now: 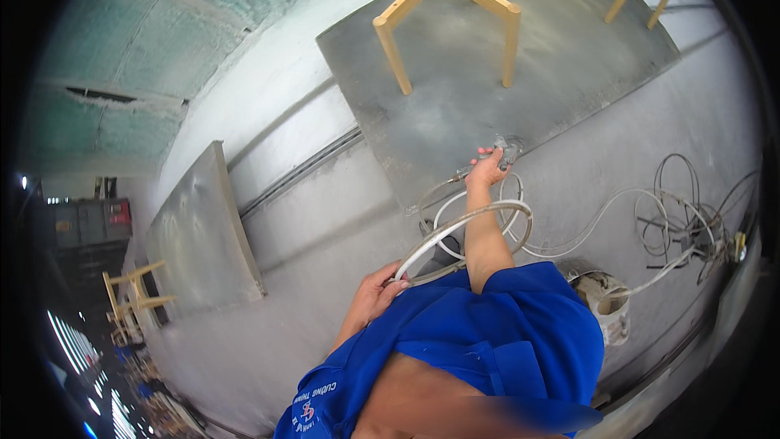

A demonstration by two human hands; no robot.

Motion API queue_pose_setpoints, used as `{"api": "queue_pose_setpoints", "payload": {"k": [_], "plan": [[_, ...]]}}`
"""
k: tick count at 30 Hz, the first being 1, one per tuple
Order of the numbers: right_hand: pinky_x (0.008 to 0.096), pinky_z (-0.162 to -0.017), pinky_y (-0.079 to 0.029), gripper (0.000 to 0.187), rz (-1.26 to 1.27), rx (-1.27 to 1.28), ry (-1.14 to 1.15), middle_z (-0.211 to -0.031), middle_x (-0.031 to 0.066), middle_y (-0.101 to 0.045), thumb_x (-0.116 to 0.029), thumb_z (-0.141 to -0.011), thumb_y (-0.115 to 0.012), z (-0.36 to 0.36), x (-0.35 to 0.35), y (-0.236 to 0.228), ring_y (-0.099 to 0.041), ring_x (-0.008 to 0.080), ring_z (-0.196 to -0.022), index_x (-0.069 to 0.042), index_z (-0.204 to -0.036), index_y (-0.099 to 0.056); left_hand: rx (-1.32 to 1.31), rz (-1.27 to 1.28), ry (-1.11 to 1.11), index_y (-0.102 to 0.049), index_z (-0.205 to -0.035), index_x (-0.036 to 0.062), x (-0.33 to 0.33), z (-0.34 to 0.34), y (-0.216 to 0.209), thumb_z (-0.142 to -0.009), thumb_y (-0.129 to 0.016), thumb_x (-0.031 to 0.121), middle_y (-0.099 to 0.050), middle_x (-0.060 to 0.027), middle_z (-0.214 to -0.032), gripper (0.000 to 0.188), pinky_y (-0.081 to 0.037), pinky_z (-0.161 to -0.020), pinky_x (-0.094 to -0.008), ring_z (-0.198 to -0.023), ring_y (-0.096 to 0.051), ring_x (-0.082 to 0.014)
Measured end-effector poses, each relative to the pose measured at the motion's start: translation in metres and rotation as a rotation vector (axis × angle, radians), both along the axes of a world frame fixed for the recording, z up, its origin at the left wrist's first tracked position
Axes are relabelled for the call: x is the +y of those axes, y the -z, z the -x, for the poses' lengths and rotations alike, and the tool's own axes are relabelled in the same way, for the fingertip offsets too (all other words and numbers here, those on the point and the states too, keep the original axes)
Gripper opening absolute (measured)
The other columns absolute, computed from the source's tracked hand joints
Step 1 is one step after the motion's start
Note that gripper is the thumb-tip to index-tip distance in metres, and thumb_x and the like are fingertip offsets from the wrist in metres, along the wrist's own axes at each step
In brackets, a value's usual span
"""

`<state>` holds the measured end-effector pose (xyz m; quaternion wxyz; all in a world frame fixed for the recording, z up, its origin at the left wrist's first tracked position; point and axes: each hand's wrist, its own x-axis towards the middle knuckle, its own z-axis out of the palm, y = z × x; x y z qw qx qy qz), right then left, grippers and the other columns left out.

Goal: The person uses a spray gun to apply a light-colored finish to wooden chairs placed on metal platforms. They repeatedly reposition each chair to coat all sides, then move to the next chair and repeat the process.

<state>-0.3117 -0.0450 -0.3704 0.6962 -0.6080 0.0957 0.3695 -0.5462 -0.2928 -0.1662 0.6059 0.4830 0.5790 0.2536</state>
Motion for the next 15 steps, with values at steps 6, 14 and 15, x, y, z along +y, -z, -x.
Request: {"api": "queue_pose_setpoints", "payload": {"k": [6, 14, 15], "plan": [[0.0288, -0.043, -0.044, 0.033, -0.231, -0.007, -0.418, -0.09, 0.0054, -0.065, -0.024, -0.101, -0.06, 0.004, -0.002, -0.062, -0.067, 0.0162, -0.075, -0.009, -0.129, -0.053, -0.119, 0.035, -0.168, -0.067, -0.127, 0.0044, -0.041, -0.038, -0.003, -0.097, -0.067, 0.005, -0.071, -0.0048, -0.102, 0.03, -0.051, -0.085, -0.0286, -0.094, -0.063, -0.0129], [0.0257, -0.042, -0.043, 0.046, -0.546, -0.317, -0.938, -0.088, 0.0054, -0.065, -0.022, -0.101, -0.06, 0.041, -0.016, -0.186, -0.067, 0.0149, -0.074, -0.009, -0.145, -0.05, -0.155, -0.08, -0.309, -0.067, -0.128, 0.003, -0.084, -0.06, -0.009, -0.096, -0.065, -0.001, -0.072, -0.0101, -0.117, 0.033, -0.05, -0.096, -0.0311, -0.108, -0.065, -0.0186], [0.0252, -0.042, -0.044, 0.047, -0.597, -0.357, -0.997, -0.088, 0.0054, -0.065, -0.021, -0.102, -0.06, 0.049, -0.019, -0.203, -0.067, 0.0147, -0.074, -0.009, -0.145, -0.05, -0.127, -0.136, -0.322, -0.067, -0.128, 0.0035, -0.088, -0.058, -0.01, -0.096, -0.065, -0.001, -0.072, -0.011, -0.117, 0.033, -0.051, -0.095, -0.0316, -0.107, -0.066, -0.0201]]}}
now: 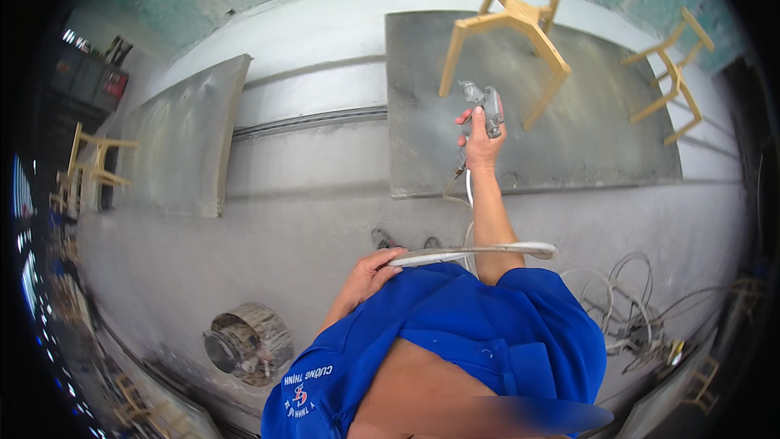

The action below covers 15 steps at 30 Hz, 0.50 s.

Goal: The person uses a spray gun to apply a light-colored finish to wooden chairs placed on metal platforms. They repeatedly reposition each chair to coat all sides, then move to the next chair and repeat the process.

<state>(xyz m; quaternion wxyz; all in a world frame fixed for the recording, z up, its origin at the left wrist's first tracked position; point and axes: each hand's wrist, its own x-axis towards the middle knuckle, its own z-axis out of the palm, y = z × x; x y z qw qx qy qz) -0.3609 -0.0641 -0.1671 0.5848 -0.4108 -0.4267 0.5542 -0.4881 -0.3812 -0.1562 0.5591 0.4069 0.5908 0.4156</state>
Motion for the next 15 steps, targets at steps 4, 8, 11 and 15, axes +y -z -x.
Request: {"api": "queue_pose_setpoints", "payload": {"k": [4, 8, 11, 15], "plan": [[0.0234, -0.042, -0.045, 0.051, -0.236, -0.091, -0.189, -0.088, 0.0053, -0.067, -0.018, -0.101, -0.061, 0.033, 0.001, -0.076, -0.066, 0.0125, -0.072, -0.006, -0.149, -0.048, 0.165, -0.151, -0.075, -0.068, -0.129, 0.0056, -0.02, 0.021, -0.01, -0.094, -0.065, -0.001, -0.073, -0.0146, -0.117, 0.036, -0.053, -0.091, -0.0339, -0.103, -0.069, -0.0252], [0.0228, -0.043, -0.045, 0.052, -0.435, -0.126, -0.28, -0.089, 0.0054, -0.068, -0.017, -0.1, -0.062, 0.067, 0.008, -0.155, -0.067, 0.0121, -0.071, -0.005, -0.149, -0.049, 0.269, -0.255, -0.243, -0.068, -0.129, 0.0052, -0.057, 0.069, -0.034, -0.091, -0.067, 0.0, -0.073, -0.0165, -0.114, 0.039, -0.054, -0.089, -0.0346, -0.101, -0.07, -0.026], [0.0229, -0.042, -0.044, 0.031, -0.52, -0.157, -0.241, -0.089, 0.0056, -0.069, -0.022, -0.101, -0.065, 0.094, 0.002, -0.209, -0.069, 0.0139, -0.076, -0.004, -0.127, -0.062, 0.34, -0.326, -0.381, -0.067, -0.129, 0.0029, -0.104, 0.114, -0.058, -0.089, -0.066, -0.001, -0.073, -0.0174, -0.111, 0.041, -0.054, -0.088, -0.0343, -0.099, -0.071, -0.0267], [0.0227, -0.044, -0.045, 0.043, -0.56, -0.14, -0.204, -0.089, 0.0057, -0.067, -0.021, -0.101, -0.064, 0.138, -0.02, -0.274, -0.069, 0.0136, -0.077, -0.006, -0.141, -0.056, 0.573, -0.483, -0.554, -0.067, -0.128, 0.0002, -0.177, 0.173, -0.089, -0.089, -0.065, 0.001, -0.073, -0.0187, -0.106, 0.039, -0.054, -0.081, -0.0341, -0.09, -0.071, -0.0268]]}}
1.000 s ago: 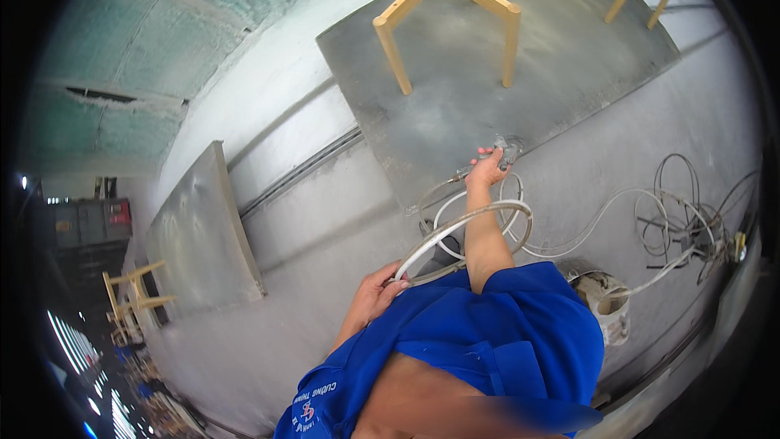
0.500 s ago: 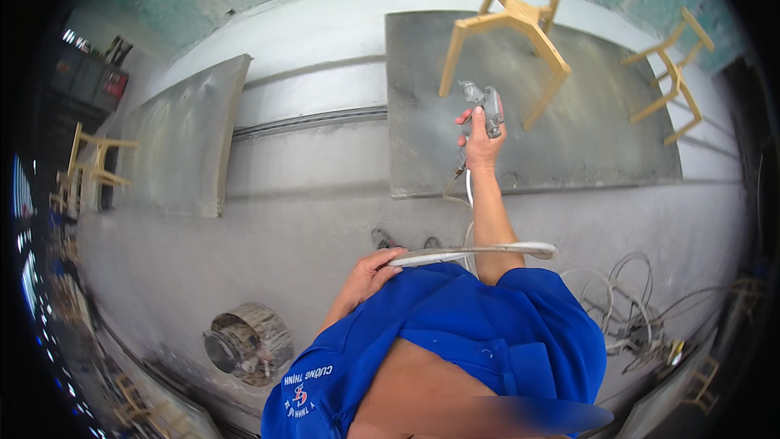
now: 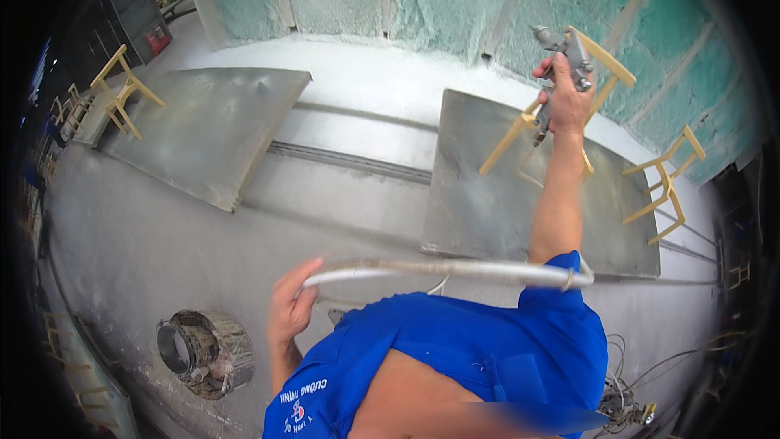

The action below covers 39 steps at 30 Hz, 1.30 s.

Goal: The person uses a spray gun to apply a light-colored finish to wooden chairs placed on metal platforms. They repeatedly reposition each chair to coat all sides, then move to the next chair and repeat the process.

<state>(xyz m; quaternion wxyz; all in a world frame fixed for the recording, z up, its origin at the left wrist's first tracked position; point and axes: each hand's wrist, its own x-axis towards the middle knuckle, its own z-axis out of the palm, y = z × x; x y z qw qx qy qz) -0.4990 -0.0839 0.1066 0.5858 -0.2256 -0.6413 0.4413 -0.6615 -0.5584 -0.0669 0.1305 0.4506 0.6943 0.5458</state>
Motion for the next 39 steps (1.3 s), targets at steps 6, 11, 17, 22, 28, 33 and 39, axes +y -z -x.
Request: {"api": "queue_pose_setpoints", "payload": {"k": [6, 11, 17, 22, 28, 33, 39], "plan": [[0.0249, -0.043, -0.043, 0.024, -0.087, 0.091, 0.063, -0.089, 0.0073, -0.068, -0.023, -0.101, -0.063, 0.063, -0.031, -0.082, -0.071, 0.0169, -0.077, -0.004, -0.115, -0.064, 0.137, -0.182, -0.075, -0.069, -0.123, -0.0002, -0.09, 0.058, -0.03, -0.089, -0.071, 0.012, -0.064, -0.0124, -0.079, 0.036, -0.044, -0.058, -0.0349, -0.062, -0.057, -0.0239], [0.0255, -0.045, -0.044, 0.026, -0.131, 0.033, 0.108, -0.09, 0.008, -0.068, -0.022, -0.1, -0.064, 0.104, -0.055, -0.142, -0.07, 0.0164, -0.076, -0.004, -0.119, -0.064, 0.202, -0.228, 0.095, -0.069, -0.125, 0.0028, -0.109, 0.084, -0.038, -0.088, -0.075, 0.019, -0.058, -0.0096, -0.069, 0.041, -0.041, -0.054, -0.036, -0.056, -0.053, -0.0244], [0.0252, -0.045, -0.044, 0.027, -0.286, 0.054, 0.137, -0.091, 0.0092, -0.07, -0.022, -0.099, -0.066, 0.143, -0.082, -0.216, -0.072, 0.0183, -0.078, 0.0, -0.116, -0.064, 0.214, -0.307, 0.245, -0.068, -0.128, 0.0069, -0.098, 0.112, -0.043, -0.085, -0.078, 0.017, -0.054, -0.0076, -0.066, 0.045, -0.04, -0.052, -0.0378, -0.055, -0.052, -0.0259], [0.0239, -0.046, -0.044, 0.024, -0.359, 0.033, 0.157, -0.09, 0.0081, -0.07, -0.022, -0.1, -0.065, 0.173, -0.105, -0.263, -0.072, 0.0177, -0.078, -0.001, -0.112, -0.067, 0.202, -0.316, 0.304, -0.068, -0.129, 0.0093, -0.092, 0.146, -0.038, -0.082, -0.08, 0.014, -0.056, -0.007, -0.068, 0.049, -0.041, -0.053, -0.0383, -0.056, -0.053, -0.0261], [0.0256, -0.048, -0.045, 0.026, -0.408, 0.003, 0.242, -0.09, 0.0065, -0.07, -0.025, -0.1, -0.064, 0.215, -0.113, -0.275, -0.072, 0.0165, -0.08, -0.003, -0.114, -0.068, 0.207, -0.317, 0.32, -0.068, -0.13, 0.0101, -0.076, 0.208, -0.028, -0.08, -0.08, 0.011, -0.058, -0.0076, -0.069, 0.051, -0.044, -0.054, -0.0389, -0.058, -0.054, -0.0264], [0.0241, -0.048, -0.043, 0.026, -0.398, 0.015, 0.282, -0.09, 0.0051, -0.07, -0.028, -0.099, -0.066, 0.262, -0.1, -0.28, -0.071, 0.0147, -0.079, -0.006, -0.112, -0.068, 0.166, -0.328, 0.348, -0.067, -0.13, 0.0091, -0.057, 0.277, -0.021, -0.079, -0.079, 0.009, -0.062, -0.0089, -0.073, 0.052, -0.046, -0.057, -0.0393, -0.061, -0.058, -0.0286], [0.0229, -0.047, -0.043, 0.024, -0.445, -0.04, 0.322, -0.089, 0.0039, -0.07, -0.029, -0.099, -0.067, 0.321, -0.087, -0.283, -0.071, 0.0127, -0.078, -0.007, -0.11, -0.068, 0.127, -0.319, 0.337, -0.067, -0.131, 0.008, -0.046, 0.341, -0.009, -0.08, -0.078, 0.005, -0.062, -0.0108, -0.074, 0.052, -0.048, -0.06, -0.0397, -0.063, -0.059, -0.0299]]}}
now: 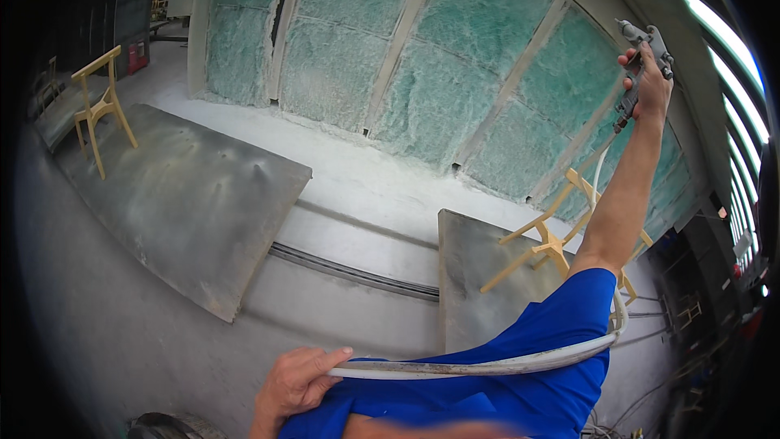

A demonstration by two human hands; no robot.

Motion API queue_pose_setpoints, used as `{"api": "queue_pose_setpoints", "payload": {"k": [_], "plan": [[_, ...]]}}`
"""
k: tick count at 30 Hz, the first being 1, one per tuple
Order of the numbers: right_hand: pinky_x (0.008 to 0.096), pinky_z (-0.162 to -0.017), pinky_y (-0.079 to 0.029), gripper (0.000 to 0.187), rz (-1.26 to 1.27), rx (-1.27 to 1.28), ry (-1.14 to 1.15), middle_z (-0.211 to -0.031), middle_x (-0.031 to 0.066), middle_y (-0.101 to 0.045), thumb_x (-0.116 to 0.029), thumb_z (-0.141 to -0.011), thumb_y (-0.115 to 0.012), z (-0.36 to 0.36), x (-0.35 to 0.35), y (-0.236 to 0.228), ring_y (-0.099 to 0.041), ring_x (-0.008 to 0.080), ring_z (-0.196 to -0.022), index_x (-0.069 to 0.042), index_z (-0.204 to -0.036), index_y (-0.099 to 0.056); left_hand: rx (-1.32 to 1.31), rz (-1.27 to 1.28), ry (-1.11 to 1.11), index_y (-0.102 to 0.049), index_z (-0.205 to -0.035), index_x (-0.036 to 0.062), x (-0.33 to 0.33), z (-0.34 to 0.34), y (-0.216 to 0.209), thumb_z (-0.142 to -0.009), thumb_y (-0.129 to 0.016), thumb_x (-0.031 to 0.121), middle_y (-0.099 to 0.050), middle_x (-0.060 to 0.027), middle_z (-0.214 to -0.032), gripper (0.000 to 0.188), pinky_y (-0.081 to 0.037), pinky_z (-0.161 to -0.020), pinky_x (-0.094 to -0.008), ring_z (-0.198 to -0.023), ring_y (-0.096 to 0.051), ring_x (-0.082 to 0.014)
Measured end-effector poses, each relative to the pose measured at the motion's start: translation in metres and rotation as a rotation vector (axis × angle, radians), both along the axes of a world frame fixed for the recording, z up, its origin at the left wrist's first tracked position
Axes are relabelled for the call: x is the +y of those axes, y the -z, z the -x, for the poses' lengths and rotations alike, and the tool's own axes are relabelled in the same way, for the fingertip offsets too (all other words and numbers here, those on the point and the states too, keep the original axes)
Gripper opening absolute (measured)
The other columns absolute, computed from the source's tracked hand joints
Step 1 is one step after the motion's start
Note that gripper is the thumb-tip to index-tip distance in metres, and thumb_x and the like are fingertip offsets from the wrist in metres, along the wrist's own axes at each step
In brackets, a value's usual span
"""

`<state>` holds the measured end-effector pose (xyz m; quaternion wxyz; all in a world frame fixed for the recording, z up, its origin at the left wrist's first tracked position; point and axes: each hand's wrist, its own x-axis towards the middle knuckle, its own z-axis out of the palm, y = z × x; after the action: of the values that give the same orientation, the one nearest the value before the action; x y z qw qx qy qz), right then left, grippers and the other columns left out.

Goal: The person uses a spray gun to apply a light-colored finish to wooden chairs placed on metal platforms. They repeatedly reposition each chair to coat all sides, then move to the next chair and repeat the process.

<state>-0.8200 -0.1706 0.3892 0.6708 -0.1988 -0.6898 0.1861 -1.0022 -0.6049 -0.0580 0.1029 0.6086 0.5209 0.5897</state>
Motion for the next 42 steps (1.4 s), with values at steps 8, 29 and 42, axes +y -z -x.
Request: {"api": "queue_pose_setpoints", "payload": {"k": [8, 29, 42], "plan": [[0.025, -0.049, -0.045, 0.022, -0.053, -0.093, 0.154, -0.086, 0.0017, -0.07, -0.028, -0.098, -0.068, 0.078, -0.034, -0.001, -0.07, 0.0101, -0.074, -0.009, -0.106, -0.068, -0.089, 0.04, 0.001, -0.067, -0.13, 0.0073, -0.034, 0.078, 0.019, -0.083, -0.076, 0.003, -0.062, -0.012, -0.075, 0.049, -0.048, -0.062, -0.0384, -0.064, -0.058, -0.0291], [0.0242, -0.054, -0.044, 0.025, 0.073, -0.154, 0.411, -0.092, -0.0004, -0.073, -0.033, -0.098, -0.067, 0.176, -0.241, -0.063, -0.071, 0.0085, -0.079, -0.012, -0.111, -0.072, -0.192, -0.029, 0.305, -0.068, -0.129, 0.0068, -0.175, 0.254, 0.03, -0.082, -0.074, -0.002, -0.07, -0.0133, -0.09, 0.048, -0.051, -0.068, -0.0379, -0.074, -0.065, -0.031], [0.0255, -0.064, -0.046, 0.039, 0.146, -0.154, 0.13, -0.105, 0.0052, -0.073, -0.031, -0.099, -0.068, 0.207, -0.185, -0.066, -0.072, 0.0142, -0.088, -0.01, -0.131, -0.065, -0.165, 0.036, 0.123, -0.067, -0.132, 0.01, -0.224, 0.299, 0.044, -0.085, -0.074, 0.008, -0.061, -0.0108, -0.079, 0.047, -0.046, -0.066, -0.0416, -0.071, -0.058, -0.0316]]}}
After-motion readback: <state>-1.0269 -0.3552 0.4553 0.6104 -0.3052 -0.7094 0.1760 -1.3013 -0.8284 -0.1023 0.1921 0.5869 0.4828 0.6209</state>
